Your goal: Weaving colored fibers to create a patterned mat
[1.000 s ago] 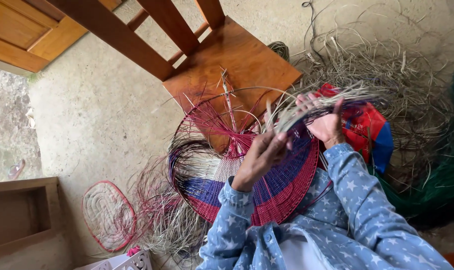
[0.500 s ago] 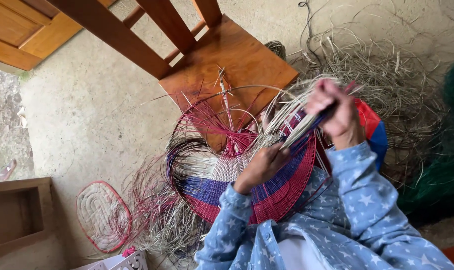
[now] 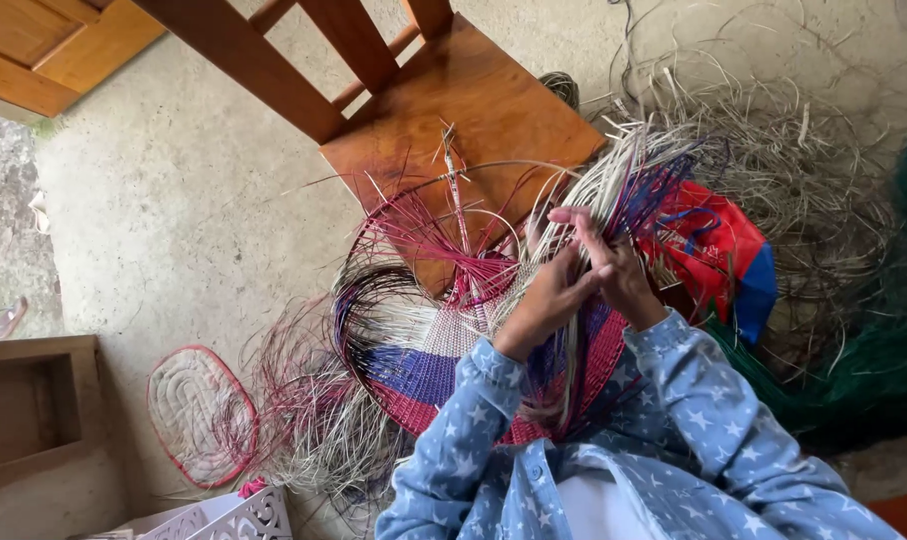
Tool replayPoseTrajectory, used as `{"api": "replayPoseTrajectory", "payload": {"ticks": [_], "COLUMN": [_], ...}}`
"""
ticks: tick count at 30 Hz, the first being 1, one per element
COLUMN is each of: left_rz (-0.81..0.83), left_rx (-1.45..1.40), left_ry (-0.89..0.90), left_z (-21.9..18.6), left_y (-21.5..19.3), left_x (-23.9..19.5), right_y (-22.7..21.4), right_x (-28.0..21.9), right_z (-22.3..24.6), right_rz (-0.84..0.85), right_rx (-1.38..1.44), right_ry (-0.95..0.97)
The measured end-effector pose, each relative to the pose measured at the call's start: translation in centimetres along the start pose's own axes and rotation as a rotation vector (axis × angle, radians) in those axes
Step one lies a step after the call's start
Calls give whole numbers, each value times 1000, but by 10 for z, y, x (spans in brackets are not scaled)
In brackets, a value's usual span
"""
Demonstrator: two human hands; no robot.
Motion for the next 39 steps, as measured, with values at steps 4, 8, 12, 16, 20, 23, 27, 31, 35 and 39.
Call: {"api": "replayPoseTrajectory", "payload": {"ticks": [4,8,12,16,20,23,27,31,35,39], "left_rz": [60,6,52,67,-27,-84,-63,-23,-108,-314], "left_rx": [-157,92,-19,-470,-703,-656,-772,-957,-1072,-1020], "left_ry": [54,111,218,105,317,358,402,507,501,277], "left_z": [44,18,-7,21,10,-2,7,23,66,200], "left_y": [12,6,-45,-103,-140,-140,-133,-137,-153,-188], "left_x": [13,-20,-102,-164,-212,-230,-265,-314,-354,-386], "right_y": [-4,-22,-69,-104,-100,-108,-93,-19,54,82], "right_x": [-5,31,56,51,42,38,21,2,-21,-50], "right_z": [-46,-103,-125,-161,-140,-144,-80,-53,-75,-105], "right_rz": [-7,76,11,-213,-278,-259,-221,140,542,702], "right_rx": [86,433,689,873,830,598,-223,-340,-660,-773], "right_ry": [19,54,188,354,389,278,-104,-475,-528,-584]}}
Point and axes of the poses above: each hand's wrist, its own x-axis towards the middle knuckle, its own y-axis out of the palm, z = x × y, the point moved 9 cm from there along x, towards the middle knuckle, and after that the axes turned 11 degrees about -y, right-handed, at the moved point
